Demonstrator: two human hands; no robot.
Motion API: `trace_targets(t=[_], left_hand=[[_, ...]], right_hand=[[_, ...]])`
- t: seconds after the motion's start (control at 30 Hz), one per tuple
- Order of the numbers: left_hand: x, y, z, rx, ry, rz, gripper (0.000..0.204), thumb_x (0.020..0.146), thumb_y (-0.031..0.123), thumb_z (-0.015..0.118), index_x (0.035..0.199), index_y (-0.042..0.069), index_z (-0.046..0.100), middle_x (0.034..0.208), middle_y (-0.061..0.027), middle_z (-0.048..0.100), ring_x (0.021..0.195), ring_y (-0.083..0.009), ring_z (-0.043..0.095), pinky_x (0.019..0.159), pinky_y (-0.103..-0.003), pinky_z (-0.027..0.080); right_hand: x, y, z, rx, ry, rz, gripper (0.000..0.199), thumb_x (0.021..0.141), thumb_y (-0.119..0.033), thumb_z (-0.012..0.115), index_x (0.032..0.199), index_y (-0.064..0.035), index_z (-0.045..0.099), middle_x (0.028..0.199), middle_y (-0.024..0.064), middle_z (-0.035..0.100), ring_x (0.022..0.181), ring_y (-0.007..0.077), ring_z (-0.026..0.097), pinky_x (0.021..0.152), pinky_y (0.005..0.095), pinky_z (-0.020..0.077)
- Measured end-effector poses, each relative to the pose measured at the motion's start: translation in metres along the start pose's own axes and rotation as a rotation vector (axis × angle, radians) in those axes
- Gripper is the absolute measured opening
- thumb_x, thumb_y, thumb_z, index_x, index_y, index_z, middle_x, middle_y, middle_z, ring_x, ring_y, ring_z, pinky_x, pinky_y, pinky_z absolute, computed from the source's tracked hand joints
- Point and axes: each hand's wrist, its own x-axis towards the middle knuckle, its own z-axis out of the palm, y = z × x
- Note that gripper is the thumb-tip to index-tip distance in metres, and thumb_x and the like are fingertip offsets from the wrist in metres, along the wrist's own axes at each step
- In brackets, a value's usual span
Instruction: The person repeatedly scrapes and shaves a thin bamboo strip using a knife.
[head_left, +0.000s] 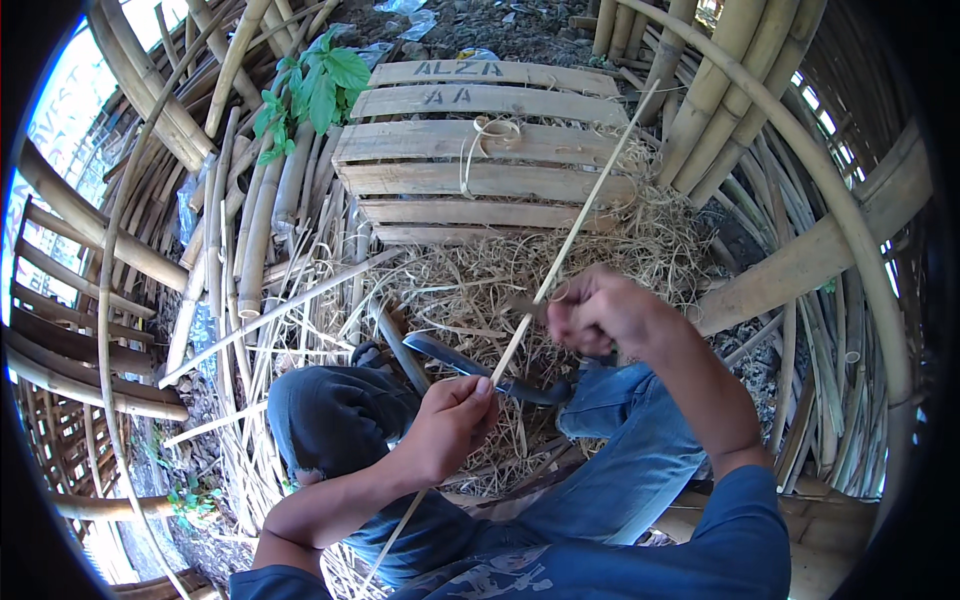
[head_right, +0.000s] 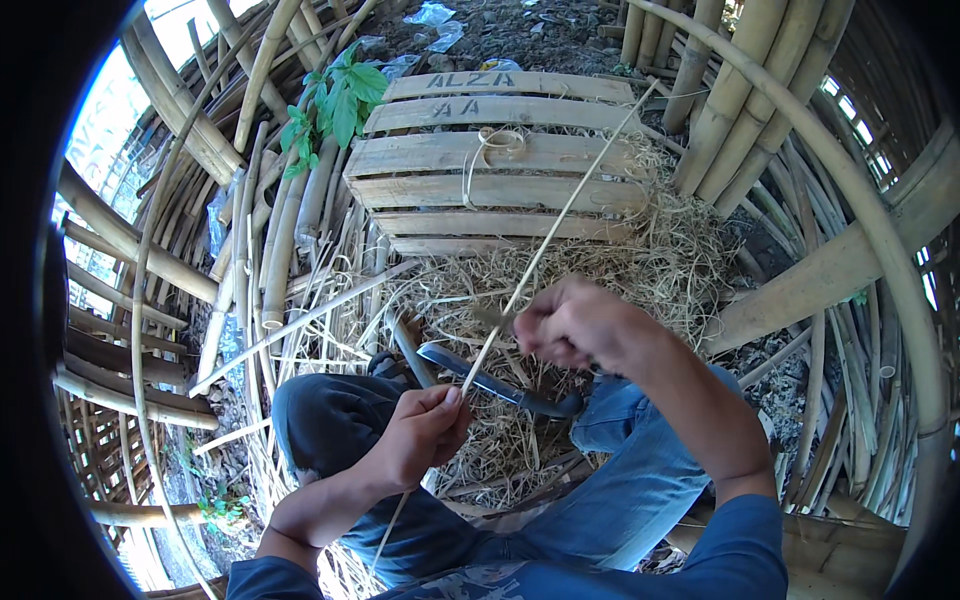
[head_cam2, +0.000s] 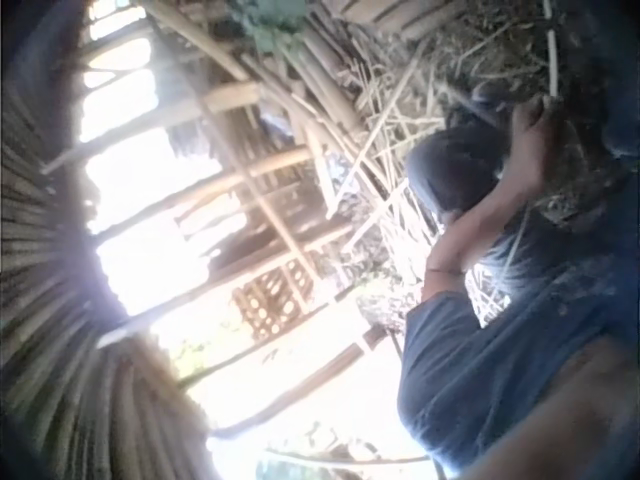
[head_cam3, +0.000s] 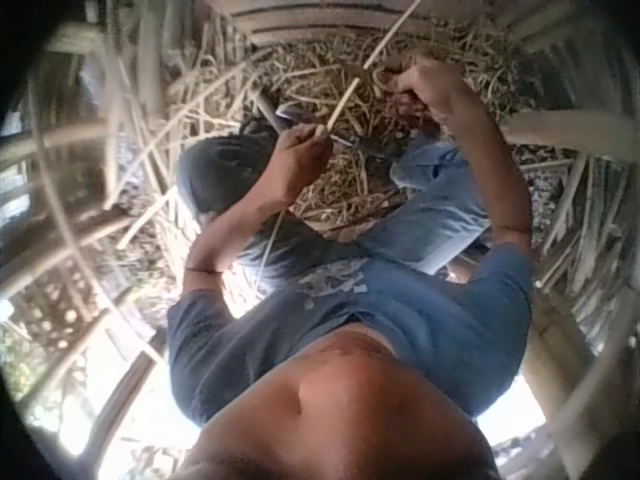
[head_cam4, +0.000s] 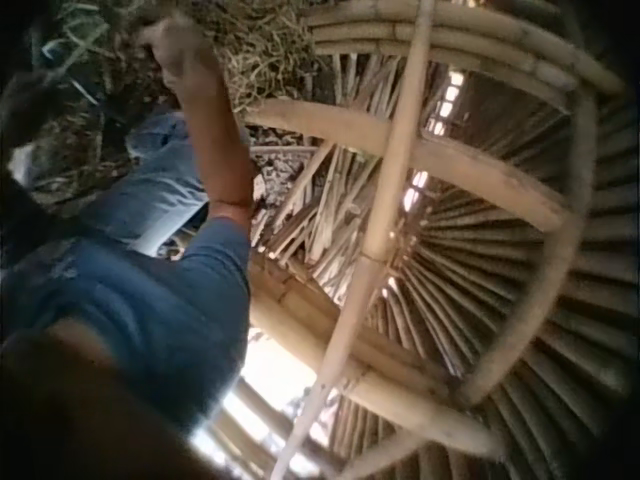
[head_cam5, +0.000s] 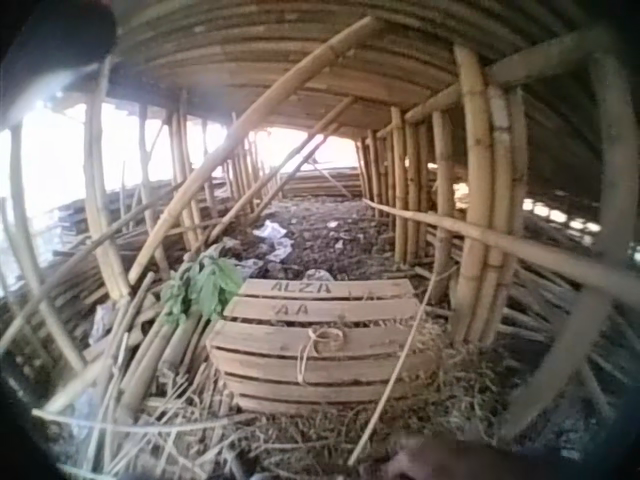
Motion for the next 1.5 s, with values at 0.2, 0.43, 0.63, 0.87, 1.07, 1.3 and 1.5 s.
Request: trace_targets(t=[0.2,0.43,0.63,0.87,1.07,1.3,1.5], left_hand=[[-0.006,0.0,0.002,0.117,0.049,0.013,0.037,0.102,0.027,0.041,0.073,0.006,0.05,0.058,0.005,0.039,0.05,-0.0045,0.033,0.047,-0.023,0.028],[-0.006,0.004,0.004,0.106,0.059,0.031,0.037,0.102,0.026,0.041,0.073,0.005,0.05,0.058,0.0053,0.039,0.05,-0.0035,0.033,0.046,-0.022,0.027],[-0.012,-0.002,0.001,0.109,0.03,-0.026,0.036,0.102,0.026,0.041,0.074,0.005,0.051,0.058,0.0051,0.04,0.049,-0.0039,0.034,0.046,-0.022,0.027],[-0.01,-0.011,-0.005,0.095,0.003,-0.052,0.036,0.102,0.025,0.039,0.074,0.006,0.051,0.057,0.0054,0.038,0.049,-0.0042,0.032,0.046,-0.022,0.026],[-0.018,-0.012,-0.006,0.137,0.013,-0.055,0.036,0.102,0.026,0.04,0.074,0.005,0.051,0.057,0.0048,0.039,0.049,-0.0041,0.033,0.046,-0.022,0.026],[-0.029,-0.016,-0.012,0.167,-0.019,-0.086,0.037,0.102,0.026,0.04,0.074,0.005,0.051,0.057,0.0044,0.04,0.049,-0.0042,0.035,0.046,-0.022,0.027],[-0.036,-0.017,-0.019,0.113,-0.016,-0.159,0.037,0.102,0.026,0.041,0.074,0.005,0.051,0.057,0.0046,0.039,0.049,-0.0044,0.033,0.046,-0.023,0.025]], right_hand=[[-0.008,-0.007,-0.014,0.024,0.016,-0.028,0.015,0.085,-0.006,0.06,0.072,0.0038,0.061,0.055,0.0017,0.051,0.04,0.005,0.036,0.036,0.0222,0.023],[-0.014,-0.014,-0.008,-0.005,0.125,-0.077,0.017,0.086,-0.004,0.058,0.071,0.0029,0.06,0.053,0.0001,0.049,0.039,0.005,0.037,0.037,0.0219,0.0239],[-0.021,-0.022,-0.041,0.032,0.331,-0.179,0.018,0.081,0.002,0.05,0.064,-0.0034,0.051,0.054,0.0008,0.045,0.04,0.0062,0.035,0.034,0.023,0.0226],[-0.014,-0.012,-0.049,0.064,0.232,-0.098,0.016,0.083,-0.005,0.054,0.067,-0.004,0.053,0.051,-0.001,0.042,0.039,0.0055,0.033,0.035,0.0233,0.0212],[-0.02,-0.011,-0.073,0.034,0.24,-0.111,0.02,0.086,-0.008,0.054,0.067,-0.0048,0.053,0.05,-0.003,0.041,0.038,0.0049,0.032,0.034,0.0242,0.0223],[-0.032,-0.007,-0.124,0.182,0.448,-0.207,0.021,0.091,-0.017,0.053,0.073,-0.0066,0.05,0.049,-0.0051,0.034,0.036,0.0059,0.028,0.034,0.0257,0.0197],[-0.034,-0.003,-0.143,0.175,0.458,-0.166,0.02,0.091,-0.019,0.055,0.076,-0.0067,0.049,0.049,-0.0055,0.034,0.035,0.0058,0.026,0.033,0.0257,0.0198]])
